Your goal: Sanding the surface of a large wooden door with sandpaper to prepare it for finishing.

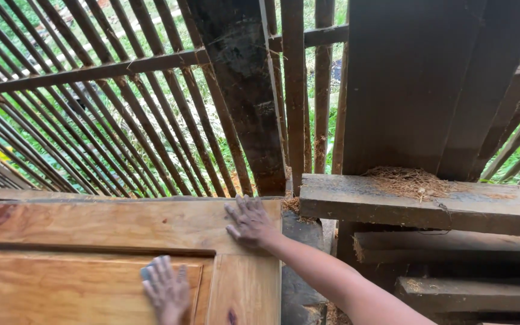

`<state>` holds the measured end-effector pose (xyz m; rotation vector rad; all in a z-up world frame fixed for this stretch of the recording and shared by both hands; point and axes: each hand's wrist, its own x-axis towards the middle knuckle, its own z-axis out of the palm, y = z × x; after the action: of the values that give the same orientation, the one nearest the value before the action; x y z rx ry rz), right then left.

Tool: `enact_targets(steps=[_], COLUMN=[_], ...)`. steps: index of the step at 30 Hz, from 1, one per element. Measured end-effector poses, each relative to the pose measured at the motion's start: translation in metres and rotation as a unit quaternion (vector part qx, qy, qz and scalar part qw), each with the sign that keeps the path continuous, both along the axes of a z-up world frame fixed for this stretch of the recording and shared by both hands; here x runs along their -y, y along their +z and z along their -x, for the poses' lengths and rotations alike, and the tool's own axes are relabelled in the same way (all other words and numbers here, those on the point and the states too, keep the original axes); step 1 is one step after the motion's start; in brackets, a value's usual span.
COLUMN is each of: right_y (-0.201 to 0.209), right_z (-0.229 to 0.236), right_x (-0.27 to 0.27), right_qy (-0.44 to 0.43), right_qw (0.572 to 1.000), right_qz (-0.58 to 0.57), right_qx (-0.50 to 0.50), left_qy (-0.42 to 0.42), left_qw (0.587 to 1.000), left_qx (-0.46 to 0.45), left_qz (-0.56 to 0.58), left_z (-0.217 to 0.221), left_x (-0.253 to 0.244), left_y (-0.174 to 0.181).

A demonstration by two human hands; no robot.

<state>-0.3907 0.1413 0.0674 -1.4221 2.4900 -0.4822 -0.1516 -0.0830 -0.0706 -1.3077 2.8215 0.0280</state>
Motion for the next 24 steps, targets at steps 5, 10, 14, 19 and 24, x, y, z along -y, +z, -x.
enact_targets(steps=[5,10,14,19,24], right_y=[-0.004,-0.001,-0.003,-0.001,0.003], right_z=[0.001,0.001,0.001,-0.002,-0.002], right_x=[0.001,0.000,0.000,-0.004,-0.005], right_qy=[0.002,-0.004,-0.002,-0.002,0.004], right_qw=[1.000,1.000,0.999,0.999,0.999], right_qz=[-0.019,-0.012,-0.010,0.017,0.031], right_qx=[-0.012,-0.016,-0.034,-0.036,-0.014], left_qy=[-0.083,-0.097,-0.076,-0.074,0.085], left_qw=[0.994,0.992,0.994,0.987,0.995], left_qx=[-0.064,-0.062,-0.067,-0.068,-0.036], left_qz=[-0.022,-0.047,-0.047,0.126,-0.039], left_z=[-0.006,-0.009,-0.014,-0.031,-0.037], left_x=[-0.088,-0.092,-0.060,0.038,0.112], left_y=[-0.006,0.004,0.006,-0.022,0.006])
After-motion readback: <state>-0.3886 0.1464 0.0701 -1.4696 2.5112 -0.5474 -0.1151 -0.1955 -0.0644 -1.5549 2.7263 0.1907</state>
